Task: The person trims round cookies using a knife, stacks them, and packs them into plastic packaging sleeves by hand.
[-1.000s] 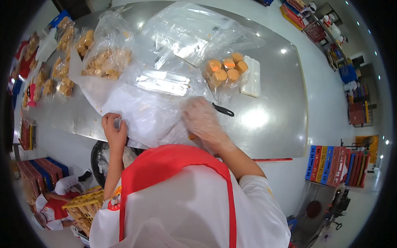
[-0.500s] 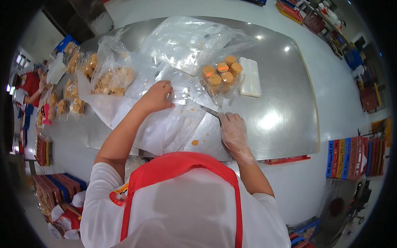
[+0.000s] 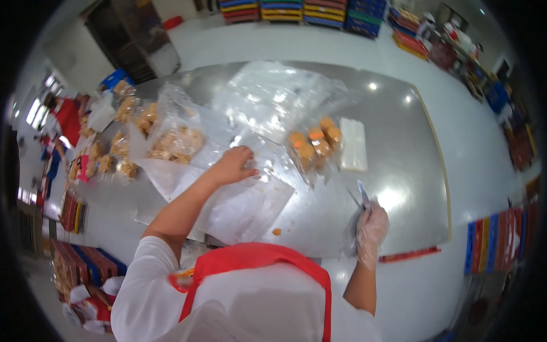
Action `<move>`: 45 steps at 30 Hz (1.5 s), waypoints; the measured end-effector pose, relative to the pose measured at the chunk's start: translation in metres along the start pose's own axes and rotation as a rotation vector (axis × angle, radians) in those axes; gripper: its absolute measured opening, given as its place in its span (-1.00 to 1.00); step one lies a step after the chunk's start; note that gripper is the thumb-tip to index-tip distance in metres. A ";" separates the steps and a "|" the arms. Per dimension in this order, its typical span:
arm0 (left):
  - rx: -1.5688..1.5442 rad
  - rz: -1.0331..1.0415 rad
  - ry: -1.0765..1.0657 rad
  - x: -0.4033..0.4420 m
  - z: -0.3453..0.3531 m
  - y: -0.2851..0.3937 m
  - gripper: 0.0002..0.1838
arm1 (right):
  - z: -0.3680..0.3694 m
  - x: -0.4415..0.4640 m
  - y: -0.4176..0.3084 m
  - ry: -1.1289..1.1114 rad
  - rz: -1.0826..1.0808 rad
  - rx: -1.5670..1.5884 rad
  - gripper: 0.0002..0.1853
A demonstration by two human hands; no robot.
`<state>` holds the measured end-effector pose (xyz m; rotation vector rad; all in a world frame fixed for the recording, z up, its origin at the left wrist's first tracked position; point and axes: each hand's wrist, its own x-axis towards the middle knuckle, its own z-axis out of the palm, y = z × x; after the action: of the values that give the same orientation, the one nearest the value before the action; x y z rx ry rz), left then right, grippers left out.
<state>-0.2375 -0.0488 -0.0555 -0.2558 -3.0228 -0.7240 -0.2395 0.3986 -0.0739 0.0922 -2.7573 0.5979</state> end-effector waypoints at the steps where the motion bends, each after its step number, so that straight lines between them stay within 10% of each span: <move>1: 0.094 -0.049 0.131 0.000 0.003 0.002 -0.52 | 0.003 0.003 0.001 0.037 0.022 0.098 -0.72; 6: 0.311 -0.242 0.553 -0.001 0.027 0.012 -0.55 | 0.003 0.011 0.006 0.201 0.141 0.383 -0.74; 15: 0.258 -0.194 0.515 -0.016 0.049 0.003 -0.84 | 0.010 0.031 0.023 0.187 0.135 0.197 -0.71; 45: -0.014 -0.128 0.376 -0.026 0.037 0.000 -0.90 | 0.020 0.026 0.037 0.260 -0.013 0.003 -0.67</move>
<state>-0.2115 -0.0361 -0.0904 0.0688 -2.6933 -0.7092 -0.2746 0.4238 -0.0970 0.0299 -2.5026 0.5675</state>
